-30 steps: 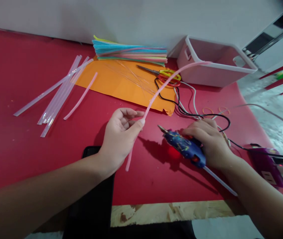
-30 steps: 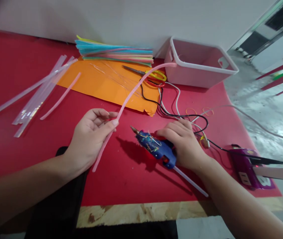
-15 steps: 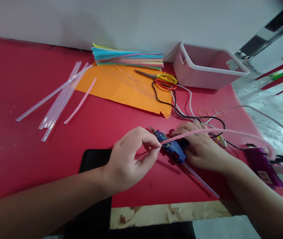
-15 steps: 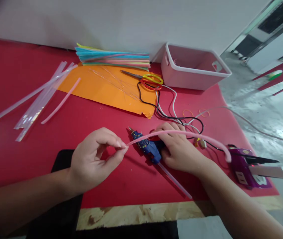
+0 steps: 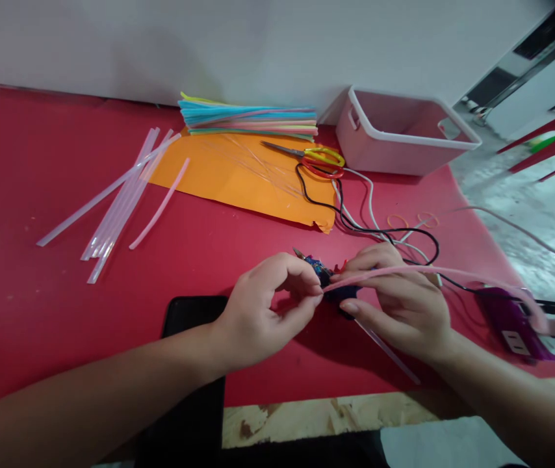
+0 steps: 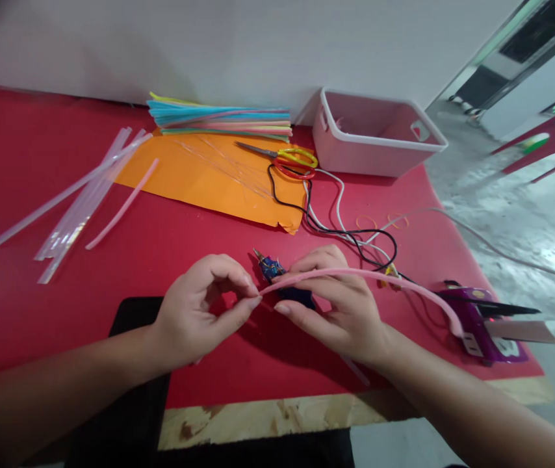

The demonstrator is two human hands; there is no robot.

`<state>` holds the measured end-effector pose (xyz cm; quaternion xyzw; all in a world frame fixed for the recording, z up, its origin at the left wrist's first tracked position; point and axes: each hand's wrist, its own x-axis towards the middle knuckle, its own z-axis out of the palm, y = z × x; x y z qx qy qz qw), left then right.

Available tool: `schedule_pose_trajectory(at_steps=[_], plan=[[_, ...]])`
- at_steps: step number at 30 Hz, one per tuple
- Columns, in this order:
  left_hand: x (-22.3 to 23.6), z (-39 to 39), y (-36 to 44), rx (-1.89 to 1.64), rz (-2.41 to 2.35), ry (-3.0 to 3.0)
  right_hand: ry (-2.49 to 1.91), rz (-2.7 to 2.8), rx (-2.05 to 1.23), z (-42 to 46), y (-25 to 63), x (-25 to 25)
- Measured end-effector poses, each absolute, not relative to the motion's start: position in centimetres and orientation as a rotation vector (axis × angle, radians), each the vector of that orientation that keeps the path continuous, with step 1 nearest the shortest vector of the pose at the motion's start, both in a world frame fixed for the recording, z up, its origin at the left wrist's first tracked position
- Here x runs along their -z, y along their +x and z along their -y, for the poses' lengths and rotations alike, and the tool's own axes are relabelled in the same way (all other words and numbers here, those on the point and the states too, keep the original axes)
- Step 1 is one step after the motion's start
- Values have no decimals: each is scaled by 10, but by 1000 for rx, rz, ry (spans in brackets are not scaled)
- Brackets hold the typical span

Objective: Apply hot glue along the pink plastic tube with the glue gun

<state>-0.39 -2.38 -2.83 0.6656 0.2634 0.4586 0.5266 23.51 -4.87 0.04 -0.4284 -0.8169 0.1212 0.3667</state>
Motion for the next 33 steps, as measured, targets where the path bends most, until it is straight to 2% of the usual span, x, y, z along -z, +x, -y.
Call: schedule_pose_trajectory(at_steps=[12,18,25,33], plan=[[19,20,-3,-945,-604,1308,-1099,1764,-648,38,217,-10],[9,13,-2,-609,-625,1157,-1067,1626,-596,37,216,-12],[12,12,-1,-625,-566,1117,-1151,1710,-637,39,217,-7],[11,12,0,-459,-501,1063,-1140,1696,-704,43,214,-7]])
